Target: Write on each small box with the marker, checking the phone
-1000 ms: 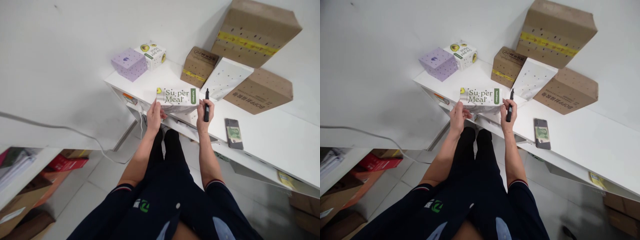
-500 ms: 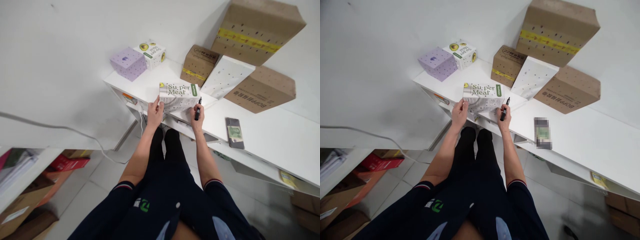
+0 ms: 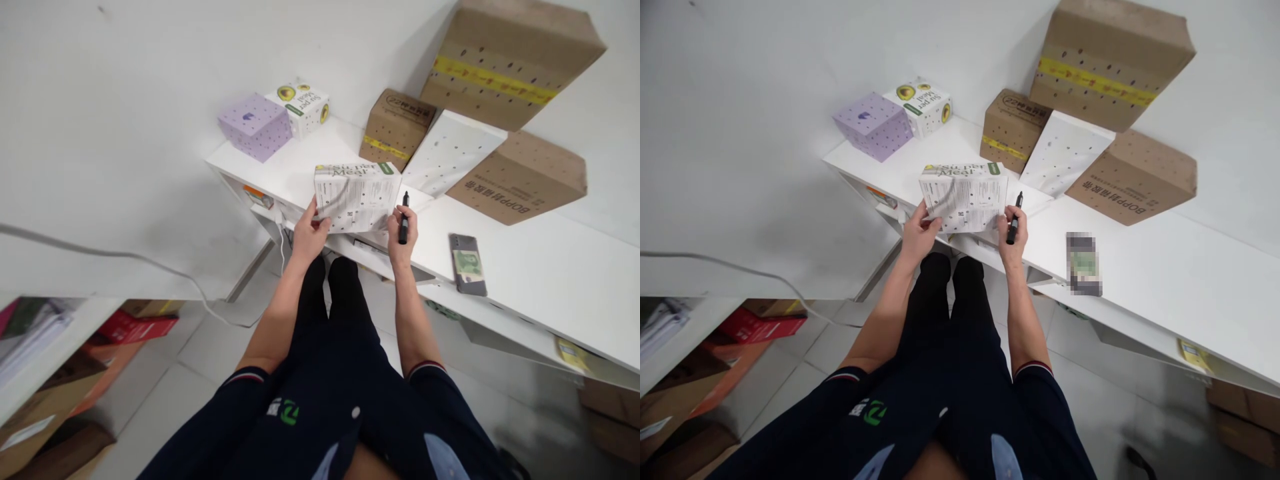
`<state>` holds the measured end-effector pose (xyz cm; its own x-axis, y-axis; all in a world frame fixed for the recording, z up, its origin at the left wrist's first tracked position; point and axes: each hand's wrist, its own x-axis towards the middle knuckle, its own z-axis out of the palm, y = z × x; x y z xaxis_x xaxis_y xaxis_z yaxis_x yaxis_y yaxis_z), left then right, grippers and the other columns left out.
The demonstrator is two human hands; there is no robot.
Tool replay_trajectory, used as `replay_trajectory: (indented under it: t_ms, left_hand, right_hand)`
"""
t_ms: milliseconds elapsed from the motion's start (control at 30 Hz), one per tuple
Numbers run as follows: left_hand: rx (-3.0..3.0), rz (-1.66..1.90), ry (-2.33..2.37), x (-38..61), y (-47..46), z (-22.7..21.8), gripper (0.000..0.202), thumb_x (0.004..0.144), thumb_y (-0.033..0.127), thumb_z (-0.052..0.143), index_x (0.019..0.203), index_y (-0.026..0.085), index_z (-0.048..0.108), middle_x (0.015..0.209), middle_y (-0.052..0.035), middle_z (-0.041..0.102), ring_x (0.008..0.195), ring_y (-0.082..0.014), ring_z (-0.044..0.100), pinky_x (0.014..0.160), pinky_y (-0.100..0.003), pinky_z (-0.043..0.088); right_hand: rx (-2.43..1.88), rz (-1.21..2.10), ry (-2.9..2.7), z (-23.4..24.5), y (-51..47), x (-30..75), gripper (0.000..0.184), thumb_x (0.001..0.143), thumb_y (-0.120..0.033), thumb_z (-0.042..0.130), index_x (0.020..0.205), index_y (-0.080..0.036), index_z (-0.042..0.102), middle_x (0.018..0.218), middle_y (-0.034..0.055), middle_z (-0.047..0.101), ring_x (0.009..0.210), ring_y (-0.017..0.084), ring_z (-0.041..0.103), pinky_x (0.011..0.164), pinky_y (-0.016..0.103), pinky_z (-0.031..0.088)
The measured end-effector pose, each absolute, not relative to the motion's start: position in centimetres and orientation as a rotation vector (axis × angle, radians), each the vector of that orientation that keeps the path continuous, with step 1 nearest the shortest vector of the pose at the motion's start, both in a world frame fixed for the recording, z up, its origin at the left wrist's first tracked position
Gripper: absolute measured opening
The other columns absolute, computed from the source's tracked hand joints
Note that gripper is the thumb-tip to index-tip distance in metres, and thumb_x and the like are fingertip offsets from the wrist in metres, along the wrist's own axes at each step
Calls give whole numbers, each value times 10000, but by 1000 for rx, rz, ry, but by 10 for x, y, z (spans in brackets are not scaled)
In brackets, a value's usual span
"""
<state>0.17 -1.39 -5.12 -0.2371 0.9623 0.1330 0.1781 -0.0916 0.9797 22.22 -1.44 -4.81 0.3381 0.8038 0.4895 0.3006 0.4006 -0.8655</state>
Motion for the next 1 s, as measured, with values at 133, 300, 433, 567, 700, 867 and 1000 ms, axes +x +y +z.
replay_trajectory:
  t_ms: [133, 300, 433, 567, 700, 867, 1000]
  left_hand:
    - [1269, 1394, 1574, 4, -21, -38, 588, 849, 318, 684, 1422, 261, 562, 1067, -59, 740, 698, -104, 633, 780, -272, 552]
    - [1355, 1404, 1637, 7, -20, -35, 540, 880, 441, 668, 1386, 270, 588, 1074, -76, 739, 711, -128, 605, 846, -323, 539]
    - [1560, 1347, 1704, 9, -20, -39, 561, 927, 606, 540, 1314, 212, 637, 1094, -120, 701, 767, -167, 596, 881, -381, 524]
    - [1662, 1306, 1699, 10, -24, -43, 655, 955, 679, 390, 1312, 188, 635, 1059, -135, 658, 881, -206, 618, 906, -393, 510]
    - [1674, 1330, 1686, 14, -26, -47, 665, 976, 674, 316, 1318, 195, 626, 1099, -139, 641, 952, -213, 626, 912, -378, 507]
    - [1733, 1353, 1681, 18, -26, -48, 546, 1022, 562, 304, 1269, 214, 645, 1129, -139, 624, 1095, -236, 595, 985, -397, 490]
    - [1732, 1304, 1689, 18, -28, -47, 463, 1037, 471, 325, 1295, 230, 625, 1144, -130, 631, 1125, -244, 581, 1003, -409, 482]
  right_hand:
    - [-1163, 437, -1227, -40, -12, 222, 362, 889, -522, 602, 1125, -251, 562, 1097, 67, 637, 1024, 192, 670, 877, 370, 553]
    - [-1238, 443, -1246, -50, -5, 220, 356, 881, -510, 608, 1102, -233, 582, 1015, 55, 659, 955, 177, 667, 870, 364, 544]
    - [-1282, 434, -1235, -58, -5, 220, 361, 880, -527, 608, 1066, -219, 598, 953, 37, 656, 898, 163, 649, 868, 347, 531]
    - [-1270, 392, -1128, -45, -3, 225, 378, 931, -577, 519, 1083, -239, 590, 955, 29, 683, 799, 150, 658, 793, 347, 547]
    - [-1168, 420, -1076, -16, 0, 217, 423, 975, -594, 410, 1150, -256, 596, 963, 29, 691, 703, 124, 650, 687, 318, 551]
    - [-1044, 667, -1271, 10, 8, 185, 296, 908, -518, 602, 1063, -266, 584, 872, -12, 667, 743, 121, 674, 714, 297, 566]
    - [-958, 790, -1355, 12, 23, 159, 283, 883, -495, 650, 977, -262, 521, 724, -61, 609, 660, 100, 651, 654, 254, 542]
